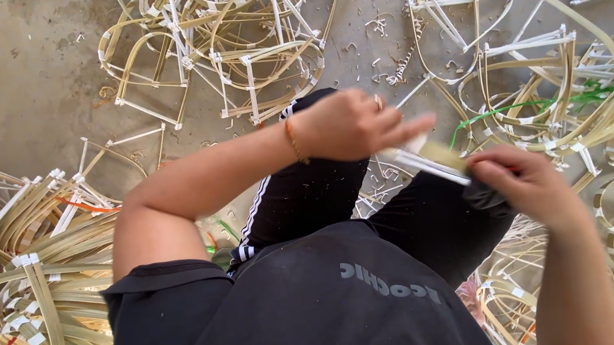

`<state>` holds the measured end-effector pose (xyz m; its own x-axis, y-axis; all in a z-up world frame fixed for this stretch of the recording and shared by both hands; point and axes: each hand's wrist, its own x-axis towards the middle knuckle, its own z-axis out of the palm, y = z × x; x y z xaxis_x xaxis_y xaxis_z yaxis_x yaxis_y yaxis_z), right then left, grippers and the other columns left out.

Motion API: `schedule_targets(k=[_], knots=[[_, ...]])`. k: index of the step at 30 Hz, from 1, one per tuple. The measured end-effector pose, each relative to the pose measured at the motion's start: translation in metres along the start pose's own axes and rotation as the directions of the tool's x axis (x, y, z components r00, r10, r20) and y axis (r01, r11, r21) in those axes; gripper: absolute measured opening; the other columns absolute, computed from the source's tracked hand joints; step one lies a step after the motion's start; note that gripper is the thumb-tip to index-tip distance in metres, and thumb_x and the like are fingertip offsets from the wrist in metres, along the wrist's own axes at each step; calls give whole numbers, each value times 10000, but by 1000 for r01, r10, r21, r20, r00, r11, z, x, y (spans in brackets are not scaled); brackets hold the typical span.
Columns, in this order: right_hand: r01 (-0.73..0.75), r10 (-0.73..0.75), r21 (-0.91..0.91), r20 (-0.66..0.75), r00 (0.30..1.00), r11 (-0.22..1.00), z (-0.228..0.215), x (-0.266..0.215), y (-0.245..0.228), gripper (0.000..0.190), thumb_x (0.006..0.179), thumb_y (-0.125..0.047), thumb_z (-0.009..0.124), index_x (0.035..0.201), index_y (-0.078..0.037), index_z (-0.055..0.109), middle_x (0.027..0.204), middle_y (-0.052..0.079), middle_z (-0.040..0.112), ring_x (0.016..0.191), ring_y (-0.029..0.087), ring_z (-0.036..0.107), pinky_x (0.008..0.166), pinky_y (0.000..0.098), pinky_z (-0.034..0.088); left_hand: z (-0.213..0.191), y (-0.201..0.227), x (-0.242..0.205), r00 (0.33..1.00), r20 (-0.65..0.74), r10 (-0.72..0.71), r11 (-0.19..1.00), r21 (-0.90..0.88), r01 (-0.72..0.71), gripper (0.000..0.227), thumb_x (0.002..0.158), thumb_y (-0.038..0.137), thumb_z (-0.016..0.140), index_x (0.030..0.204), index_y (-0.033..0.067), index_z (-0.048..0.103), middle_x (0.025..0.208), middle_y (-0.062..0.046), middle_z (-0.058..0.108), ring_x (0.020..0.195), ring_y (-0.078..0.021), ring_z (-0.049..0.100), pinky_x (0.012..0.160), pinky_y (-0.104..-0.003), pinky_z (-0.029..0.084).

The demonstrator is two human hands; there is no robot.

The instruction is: Assembling and trimming bamboo strips to form circular or semi-circular frames.

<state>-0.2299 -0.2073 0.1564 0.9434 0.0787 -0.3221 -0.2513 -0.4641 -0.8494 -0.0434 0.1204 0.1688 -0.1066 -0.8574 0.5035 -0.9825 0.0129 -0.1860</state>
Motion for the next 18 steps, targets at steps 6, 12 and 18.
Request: schedule_targets(k=[6,12,18], knots=[[252,207,659,-535,819,709,-106,-9,108,246,1137,-330,631,1230,-102,635,980,16,614,824,119,608,764,304,542,69,-70,-37,783,-366,-502,858,-100,504,192,1241,255,382,1415,217,453,1160,10,678,803,-65,681,670,-187,591],[250,201,720,-478,855,648,-41,31,125,551,1008,-10,635,1543,-73,520,1222,79,661,956,169,671,837,316,575,121,-18,-31,290,832,-474,-820,-536,199,425,1029,139,523,1443,59,461,731,-65,651,457,-129,594,314,-267,404],[179,92,731,-313,945,658,41,107,34,205,1181,-122,571,1361,-26,563,1091,146,696,786,168,637,740,303,554,143,11,-27,595,747,-296,-921,-389,30,591,1064,70,563,1590,161,308,775,-64,625,570,-118,597,439,-238,428]])
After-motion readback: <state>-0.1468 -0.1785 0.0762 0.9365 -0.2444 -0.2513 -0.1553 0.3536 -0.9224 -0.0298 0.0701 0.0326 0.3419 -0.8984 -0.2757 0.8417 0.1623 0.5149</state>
